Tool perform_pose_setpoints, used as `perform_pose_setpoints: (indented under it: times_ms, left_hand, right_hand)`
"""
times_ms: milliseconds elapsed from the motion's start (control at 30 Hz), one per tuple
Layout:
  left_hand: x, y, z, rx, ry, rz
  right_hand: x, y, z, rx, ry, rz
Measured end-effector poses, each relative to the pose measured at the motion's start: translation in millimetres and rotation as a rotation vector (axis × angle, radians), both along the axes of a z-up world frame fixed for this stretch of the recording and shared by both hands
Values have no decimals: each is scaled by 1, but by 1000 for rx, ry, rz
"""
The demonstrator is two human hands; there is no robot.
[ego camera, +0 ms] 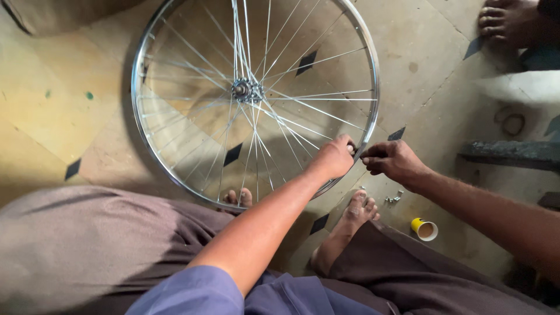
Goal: The person assembles a bicycle wheel by inserting spokes into the hub and rim, then securing them with nipples. The person works on the floor in a workshop environment, handling the wheel and spokes by hand.
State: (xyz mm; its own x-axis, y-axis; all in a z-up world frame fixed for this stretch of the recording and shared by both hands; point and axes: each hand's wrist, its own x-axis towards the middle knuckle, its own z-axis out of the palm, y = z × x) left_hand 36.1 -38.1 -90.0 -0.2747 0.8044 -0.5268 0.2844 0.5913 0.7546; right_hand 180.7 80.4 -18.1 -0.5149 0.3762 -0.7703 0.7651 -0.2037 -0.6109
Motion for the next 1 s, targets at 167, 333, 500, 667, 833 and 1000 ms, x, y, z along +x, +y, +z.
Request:
perform_pose_setpoints:
  times_ms: [167,333,500,667,833,1000]
  left_hand:
    - [-6,3,27,118,0,103]
    - [-19,20,72,77,-157,117]
    - [-19,28,97,-3,-307,128]
    - [-10,27,86,169,-118,137]
    - [-6,27,76,204,-87,142]
    - [-7,26,78,192,-119,134]
  right_hand:
    - [-6,-1,46,88,13,-10]
    - [-2,4,75,158,-15,-179]
    - [-2,6,74,87,127,-345]
    - [3,8,62,79,145,-397]
    - [7,8,57,54,182,-375]
    - [1,4,61,122,182,-382]
